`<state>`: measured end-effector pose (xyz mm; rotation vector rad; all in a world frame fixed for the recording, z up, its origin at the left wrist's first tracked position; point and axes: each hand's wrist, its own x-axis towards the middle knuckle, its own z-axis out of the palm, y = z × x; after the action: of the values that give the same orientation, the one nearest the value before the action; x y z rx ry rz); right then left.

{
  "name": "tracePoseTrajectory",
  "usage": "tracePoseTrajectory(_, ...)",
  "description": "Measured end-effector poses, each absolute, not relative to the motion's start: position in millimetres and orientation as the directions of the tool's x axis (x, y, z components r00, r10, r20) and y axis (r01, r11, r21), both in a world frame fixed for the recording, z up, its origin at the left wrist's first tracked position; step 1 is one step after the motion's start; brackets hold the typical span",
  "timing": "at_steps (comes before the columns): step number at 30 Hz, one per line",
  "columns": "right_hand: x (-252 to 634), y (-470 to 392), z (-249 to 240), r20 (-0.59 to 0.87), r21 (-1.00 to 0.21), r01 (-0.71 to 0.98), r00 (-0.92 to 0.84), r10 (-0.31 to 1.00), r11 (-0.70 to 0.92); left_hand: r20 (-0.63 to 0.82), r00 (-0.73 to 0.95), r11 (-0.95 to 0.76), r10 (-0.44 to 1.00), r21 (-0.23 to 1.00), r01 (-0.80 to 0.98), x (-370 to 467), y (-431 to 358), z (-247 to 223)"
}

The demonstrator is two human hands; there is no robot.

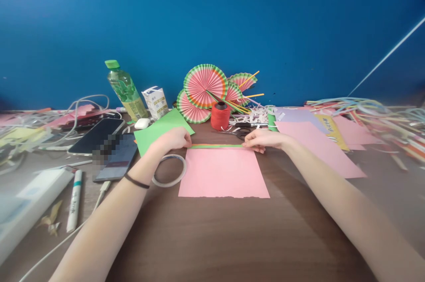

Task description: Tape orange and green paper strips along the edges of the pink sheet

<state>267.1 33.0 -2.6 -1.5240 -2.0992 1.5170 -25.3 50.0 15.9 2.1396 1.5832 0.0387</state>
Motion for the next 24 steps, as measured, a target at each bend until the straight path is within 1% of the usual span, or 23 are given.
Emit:
tracePoseTrajectory(10, 266.4, 30.9, 1.5, -0.446, -0.742, 0.671, -0.488, 0.75, -0.004, -0.276, 0.328, -0.24, 0.903, 0.31, 0.92, -25.1, 49.8, 15.0)
tracePoseTrajectory(16, 264.4, 29.4, 0.0, -0.437, -0.716, 0.698, -0.454, 0.776, 0.006, -0.255, 0.301, -0.244, 0.919, 0.231, 0.942, -20.1, 45.0, 18.0)
tracePoseTrajectory(20, 263.1, 30.5, -2.1, -0.439, -0.699, 0.715, -0.441, 0.783, 0.01, -0.25, 0.299, -0.245, 0.921, 0.225, 0.943, -18.0, 43.0, 19.9)
tracePoseTrajectory(24, 263.0, 32.0, -4.2, -0.436, -0.69, 0.723, -0.44, 0.785, 0.022, -0.249, 0.295, -0.235, 0.922, 0.245, 0.941, -18.0, 42.3, 20.4)
